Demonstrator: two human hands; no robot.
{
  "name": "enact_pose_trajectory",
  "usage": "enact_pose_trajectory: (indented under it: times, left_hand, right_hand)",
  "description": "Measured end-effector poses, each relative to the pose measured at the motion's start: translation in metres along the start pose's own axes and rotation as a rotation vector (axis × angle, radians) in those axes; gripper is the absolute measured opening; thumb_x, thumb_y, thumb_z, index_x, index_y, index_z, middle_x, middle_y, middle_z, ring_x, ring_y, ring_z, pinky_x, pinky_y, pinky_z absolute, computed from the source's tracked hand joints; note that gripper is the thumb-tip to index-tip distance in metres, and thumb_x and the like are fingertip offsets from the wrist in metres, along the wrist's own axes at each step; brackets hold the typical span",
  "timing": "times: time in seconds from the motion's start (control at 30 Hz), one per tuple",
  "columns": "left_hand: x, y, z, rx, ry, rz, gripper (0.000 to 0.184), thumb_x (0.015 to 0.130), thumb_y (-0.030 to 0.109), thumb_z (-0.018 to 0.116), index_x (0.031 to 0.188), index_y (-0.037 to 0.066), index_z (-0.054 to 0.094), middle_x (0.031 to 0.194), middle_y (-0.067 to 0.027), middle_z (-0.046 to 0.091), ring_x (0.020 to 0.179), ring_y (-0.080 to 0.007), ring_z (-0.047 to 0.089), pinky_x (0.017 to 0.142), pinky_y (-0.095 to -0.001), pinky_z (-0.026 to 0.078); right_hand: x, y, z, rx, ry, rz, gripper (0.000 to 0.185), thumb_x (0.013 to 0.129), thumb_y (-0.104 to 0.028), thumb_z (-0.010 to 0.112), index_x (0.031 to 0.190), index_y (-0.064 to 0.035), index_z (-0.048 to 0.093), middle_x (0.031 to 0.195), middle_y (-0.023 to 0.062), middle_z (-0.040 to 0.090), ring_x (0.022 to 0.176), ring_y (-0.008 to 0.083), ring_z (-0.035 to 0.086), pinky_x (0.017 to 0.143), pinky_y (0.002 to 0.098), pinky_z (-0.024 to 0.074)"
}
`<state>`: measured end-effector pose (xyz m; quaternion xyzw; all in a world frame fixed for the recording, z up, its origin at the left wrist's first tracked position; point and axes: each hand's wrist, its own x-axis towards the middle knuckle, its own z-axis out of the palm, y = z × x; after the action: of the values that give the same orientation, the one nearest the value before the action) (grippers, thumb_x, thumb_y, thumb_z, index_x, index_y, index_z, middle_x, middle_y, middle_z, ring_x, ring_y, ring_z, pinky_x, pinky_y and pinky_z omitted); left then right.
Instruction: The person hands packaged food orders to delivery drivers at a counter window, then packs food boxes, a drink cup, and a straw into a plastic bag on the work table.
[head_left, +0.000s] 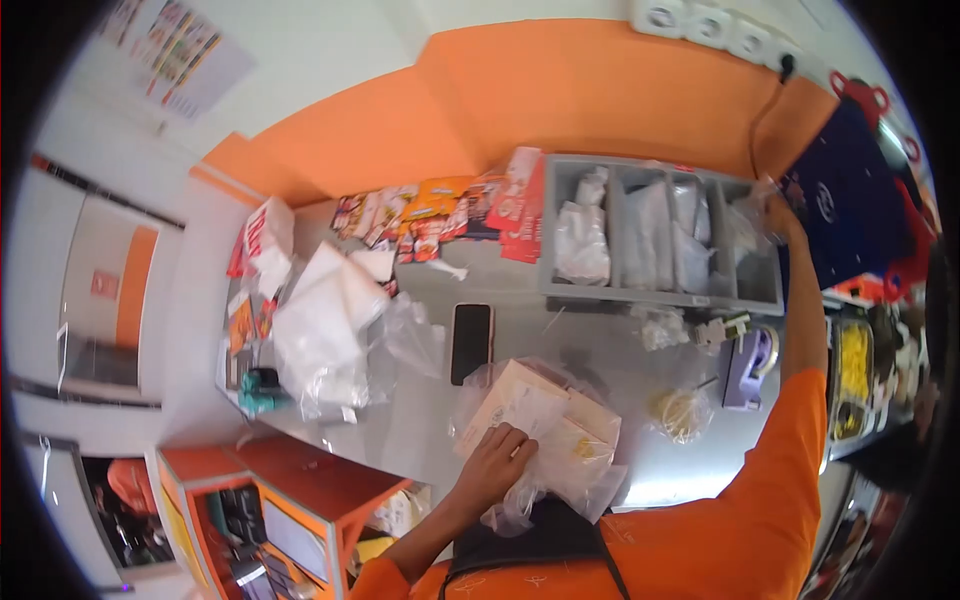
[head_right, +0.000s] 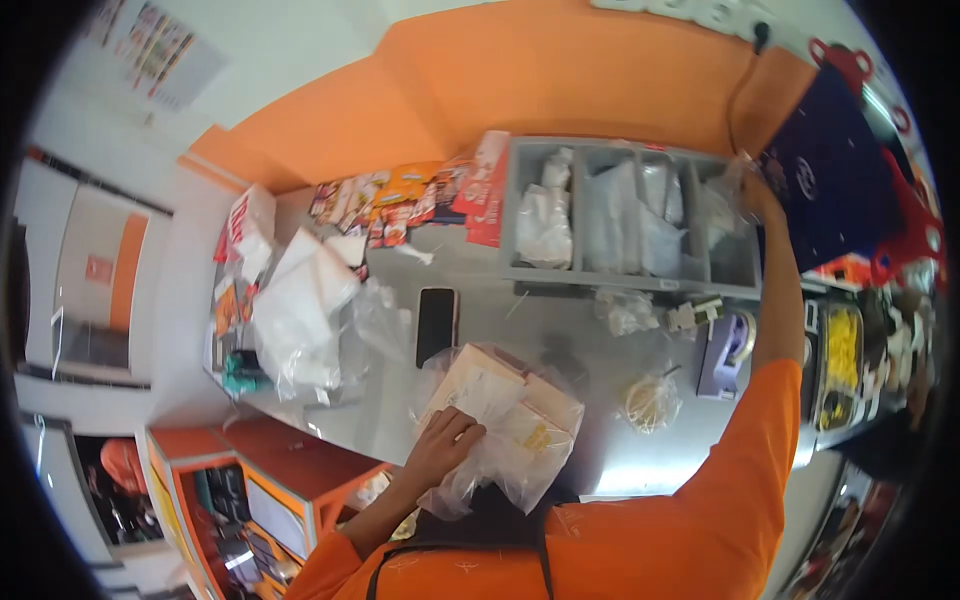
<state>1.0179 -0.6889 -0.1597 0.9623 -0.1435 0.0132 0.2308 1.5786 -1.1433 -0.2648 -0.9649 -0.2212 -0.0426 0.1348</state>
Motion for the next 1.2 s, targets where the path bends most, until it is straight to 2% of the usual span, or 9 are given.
enact_pose_trajectory:
  times: [0.17,0.33,0.43,0.47,0.5,0.53,0.77,1.07,1.2]
  left_hand:
    - [-0.014,-0.003,0.015,-0.048,0.125,-0.049,0.029,0.072,0.006,0.063,0.101,0.004,0.064,0.088,-0.0083,0.056,0.084,-0.0258,0.061,0.073,-0.0356,0.05]
    - [-0.02,-0.002,0.019,-0.122,0.189,-0.1,0.03,0.073,0.009,0.063,0.103,0.004,0.064,0.083,-0.0087,0.055,0.078,-0.0266,0.063,0.067,-0.0356,0.052]
    - [-0.018,-0.005,0.022,-0.171,0.218,-0.132,0.031,0.071,0.012,0.067,0.102,0.006,0.068,0.082,-0.0078,0.061,0.073,-0.0252,0.065,0.061,-0.0343,0.053]
    - [-0.019,-0.005,0.026,-0.183,0.211,-0.155,0.03,0.071,0.012,0.067,0.101,0.007,0.068,0.082,-0.0076,0.061,0.073,-0.025,0.065,0.061,-0.0342,0.053]
    - [-0.02,-0.004,0.029,-0.195,0.205,-0.18,0.029,0.072,0.012,0.067,0.1,0.007,0.068,0.082,-0.0075,0.062,0.073,-0.0248,0.066,0.061,-0.0342,0.053]
    - [-0.022,-0.003,0.031,-0.208,0.201,-0.204,0.028,0.072,0.012,0.066,0.1,0.007,0.068,0.083,-0.0074,0.062,0.074,-0.0246,0.066,0.061,-0.0341,0.053]
    - [-0.029,-0.006,0.052,-0.206,0.317,-0.192,0.027,0.076,0.016,0.062,0.102,0.008,0.063,0.082,-0.0078,0.053,0.073,-0.0259,0.064,0.065,-0.0366,0.052]
    - [-0.028,-0.017,0.059,-0.274,0.242,-0.105,0.042,0.066,0.004,0.062,0.107,0.008,0.055,0.088,-0.0103,0.05,0.088,-0.0293,0.062,0.073,-0.0386,0.051]
    - [-0.025,-0.023,0.07,-0.342,0.276,-0.117,0.057,0.069,0.008,0.063,0.125,0.004,0.052,0.091,-0.0121,0.054,0.088,-0.0308,0.061,0.074,-0.0396,0.05]
  right_hand:
    - [0.018,-0.041,-0.022,-0.204,-0.17,0.192,0.033,0.085,-0.007,0.057,0.117,0.0028,0.059,0.118,0.0258,0.061,0.114,0.0407,0.056,0.097,0.0436,0.0442]
    - [0.026,-0.254,-0.067,-0.052,0.13,-0.337,0.029,0.087,-0.009,0.06,0.116,-0.0037,0.063,0.111,0.0196,0.063,0.102,0.0365,0.061,0.093,0.045,0.0476]
    - [0.023,-0.42,0.049,0.727,0.026,-0.744,0.011,0.082,-0.005,0.065,0.09,-0.003,0.073,0.08,0.0131,0.07,0.077,0.0299,0.066,0.074,0.0373,0.0522]
    - [0.016,-0.467,0.065,0.486,-0.306,-0.744,0.029,0.079,-0.014,0.071,0.106,-0.0044,0.068,0.105,0.0203,0.063,0.099,0.0365,0.063,0.089,0.0446,0.049]
    - [0.002,-0.497,0.117,0.484,-0.074,-0.828,0.023,0.078,-0.016,0.071,0.097,-0.0017,0.069,0.106,0.0207,0.064,0.097,0.0382,0.064,0.088,0.045,0.05]
    - [0.0,-0.527,0.143,0.304,-0.27,-0.75,0.028,0.077,-0.018,0.075,0.096,0.0007,0.068,0.097,0.0231,0.064,0.094,0.0396,0.062,0.083,0.046,0.0504]
    - [-0.018,-0.555,0.229,0.399,-0.198,-0.59,0.022,0.082,-0.012,0.067,0.097,0.0037,0.068,0.087,0.0231,0.061,0.086,0.0413,0.062,0.08,0.048,0.0508]
    - [-0.047,-0.536,0.182,0.639,-0.112,-0.648,0.013,0.086,-0.005,0.063,0.09,0.0053,0.07,0.084,0.0215,0.061,0.076,0.0372,0.062,0.071,0.043,0.0507]
    - [-0.063,-0.515,0.147,0.649,-0.127,-0.594,0.011,0.083,-0.004,0.066,0.088,0.0052,0.07,0.08,0.019,0.062,0.072,0.0331,0.064,0.067,0.0396,0.051]
